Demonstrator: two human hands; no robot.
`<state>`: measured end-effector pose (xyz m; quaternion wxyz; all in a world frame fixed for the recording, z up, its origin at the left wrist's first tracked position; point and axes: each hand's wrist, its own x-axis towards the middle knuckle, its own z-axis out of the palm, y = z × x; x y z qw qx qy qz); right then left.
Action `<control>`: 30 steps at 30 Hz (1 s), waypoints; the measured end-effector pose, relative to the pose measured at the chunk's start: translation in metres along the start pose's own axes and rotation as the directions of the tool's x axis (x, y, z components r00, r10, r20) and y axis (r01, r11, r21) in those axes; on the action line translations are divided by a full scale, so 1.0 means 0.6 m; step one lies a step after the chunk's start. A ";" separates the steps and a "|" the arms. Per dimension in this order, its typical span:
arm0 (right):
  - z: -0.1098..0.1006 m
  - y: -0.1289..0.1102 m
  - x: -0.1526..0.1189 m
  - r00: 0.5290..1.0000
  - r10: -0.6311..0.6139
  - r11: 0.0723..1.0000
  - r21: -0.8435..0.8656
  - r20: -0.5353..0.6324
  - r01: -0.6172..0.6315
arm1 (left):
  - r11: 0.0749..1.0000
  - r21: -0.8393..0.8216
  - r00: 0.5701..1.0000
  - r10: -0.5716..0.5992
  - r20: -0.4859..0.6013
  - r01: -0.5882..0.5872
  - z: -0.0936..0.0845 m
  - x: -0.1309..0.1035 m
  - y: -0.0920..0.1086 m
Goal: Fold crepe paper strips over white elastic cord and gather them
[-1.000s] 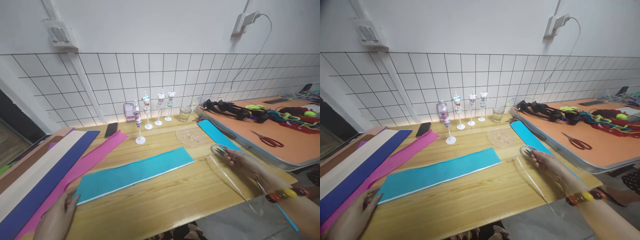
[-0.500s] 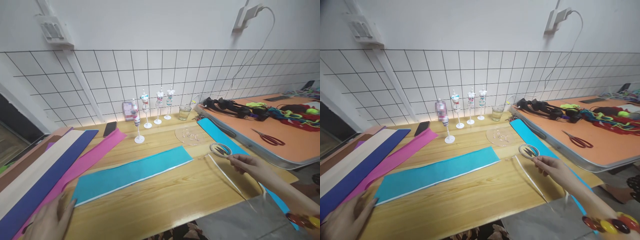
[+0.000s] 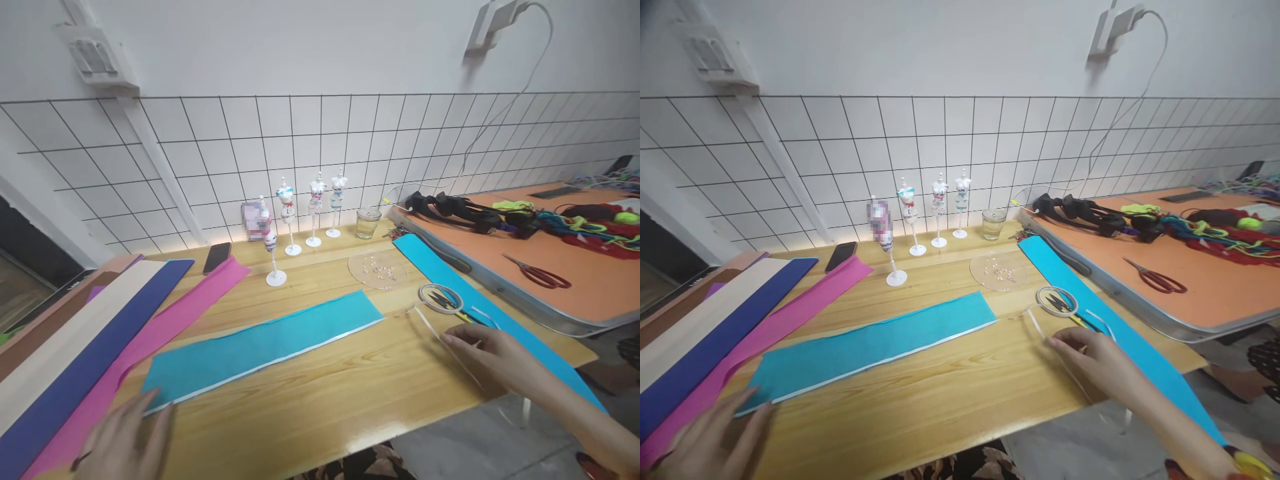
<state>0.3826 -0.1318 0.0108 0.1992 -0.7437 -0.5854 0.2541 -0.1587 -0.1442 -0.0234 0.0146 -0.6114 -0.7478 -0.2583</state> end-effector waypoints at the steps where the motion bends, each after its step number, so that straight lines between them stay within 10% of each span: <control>1: 0.005 -0.010 0.002 1.000 -0.011 1.000 -0.016 0.007 0.011 | 0.995 -0.023 0.995 0.095 0.023 -0.094 0.005 0.003 0.029; 4: 0.016 -0.040 0.008 0.996 -0.077 0.996 -0.052 -0.034 0.075 | 0.924 -0.170 0.932 0.357 0.069 -0.341 0.020 0.015 0.140; 9: 0.032 -0.063 0.006 0.981 -0.185 0.971 -0.166 -0.051 0.174 | 0.715 -0.453 0.711 0.668 0.219 -0.533 0.051 0.026 0.347; 15: 0.070 -0.052 0.008 0.924 -0.376 0.892 -0.295 -0.063 0.343 | 0.718 -0.671 0.619 0.616 0.488 -0.186 0.159 0.021 0.524; 21: 0.076 -0.051 0.013 0.867 -0.497 0.809 -0.355 0.009 0.468 | 0.785 -0.590 0.470 0.454 0.757 0.190 0.240 0.017 0.591; 30: 0.020 -0.028 0.032 0.872 -0.480 0.853 -0.181 0.090 0.489 | 0.800 -0.506 0.372 0.384 0.845 0.324 0.236 0.022 0.599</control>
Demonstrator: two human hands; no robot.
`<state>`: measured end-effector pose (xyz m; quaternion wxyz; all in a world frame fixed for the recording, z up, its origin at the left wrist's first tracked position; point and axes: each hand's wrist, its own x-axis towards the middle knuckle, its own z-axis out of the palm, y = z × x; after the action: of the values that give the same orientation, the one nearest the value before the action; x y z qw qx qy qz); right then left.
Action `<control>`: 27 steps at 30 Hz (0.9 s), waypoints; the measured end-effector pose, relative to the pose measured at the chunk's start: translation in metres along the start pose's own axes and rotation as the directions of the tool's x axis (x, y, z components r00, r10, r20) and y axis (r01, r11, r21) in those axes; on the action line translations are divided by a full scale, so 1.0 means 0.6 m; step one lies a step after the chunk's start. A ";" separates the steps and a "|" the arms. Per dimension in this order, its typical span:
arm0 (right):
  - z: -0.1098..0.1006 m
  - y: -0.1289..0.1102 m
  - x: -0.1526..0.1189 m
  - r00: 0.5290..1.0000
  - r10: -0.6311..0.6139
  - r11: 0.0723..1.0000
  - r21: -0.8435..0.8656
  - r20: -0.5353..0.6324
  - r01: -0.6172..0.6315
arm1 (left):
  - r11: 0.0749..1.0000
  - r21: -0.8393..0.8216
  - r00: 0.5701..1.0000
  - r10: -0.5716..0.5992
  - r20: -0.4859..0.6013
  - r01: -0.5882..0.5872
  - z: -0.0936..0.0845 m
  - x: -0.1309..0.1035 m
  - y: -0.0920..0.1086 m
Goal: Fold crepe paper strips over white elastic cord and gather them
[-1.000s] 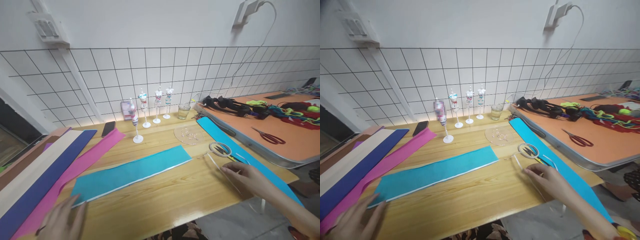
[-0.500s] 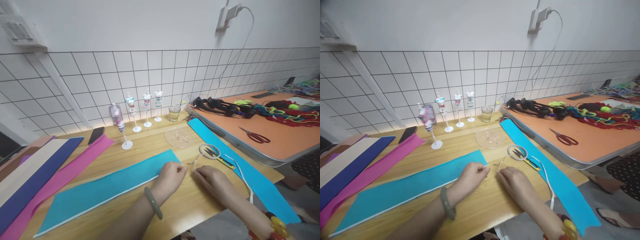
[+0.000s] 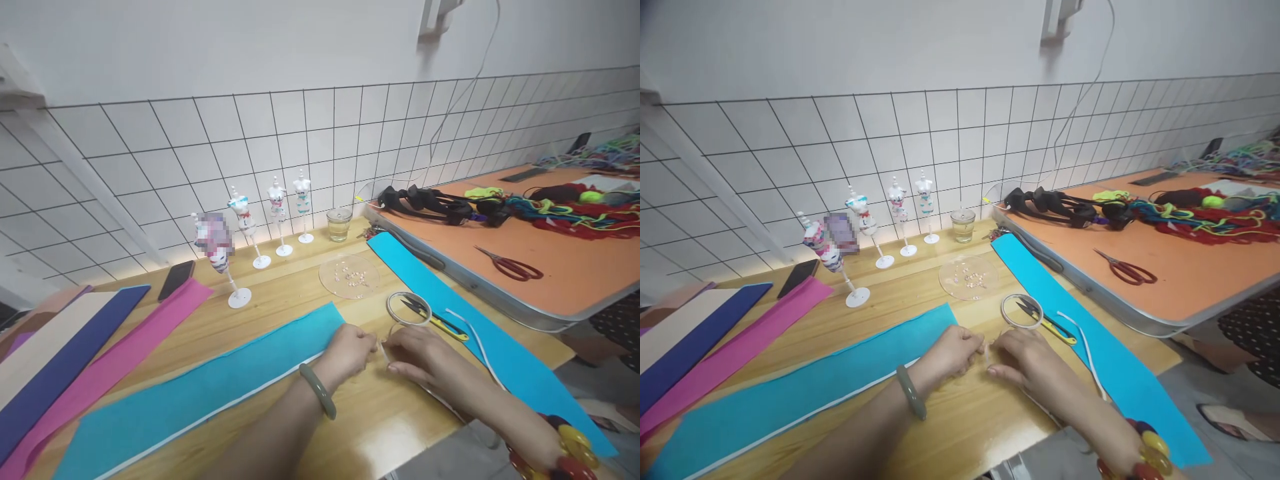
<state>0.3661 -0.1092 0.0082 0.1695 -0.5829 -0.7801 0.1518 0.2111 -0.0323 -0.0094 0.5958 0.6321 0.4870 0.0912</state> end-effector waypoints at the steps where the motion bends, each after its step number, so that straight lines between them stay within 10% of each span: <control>1: 0.003 0.002 0.001 1.000 -0.009 1.000 -0.010 -0.005 0.009 | 1.000 -0.012 1.000 -0.010 0.016 0.010 0.001 -0.001 0.001; 13: -0.001 0.024 -0.006 0.996 0.093 0.981 0.169 -0.011 -0.090 | 0.981 -0.164 0.994 -0.098 0.054 0.105 -0.008 -0.005 0.005; 27: 0.009 0.046 0.014 0.996 -0.056 0.980 -0.195 -0.068 0.042 | 0.794 -0.545 0.938 -0.088 0.335 0.269 -0.057 0.007 0.010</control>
<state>0.3851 -0.0934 -0.0081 0.1441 -0.5823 -0.7985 0.0499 0.1925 -0.0053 0.0028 0.8317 0.3759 0.3999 0.0843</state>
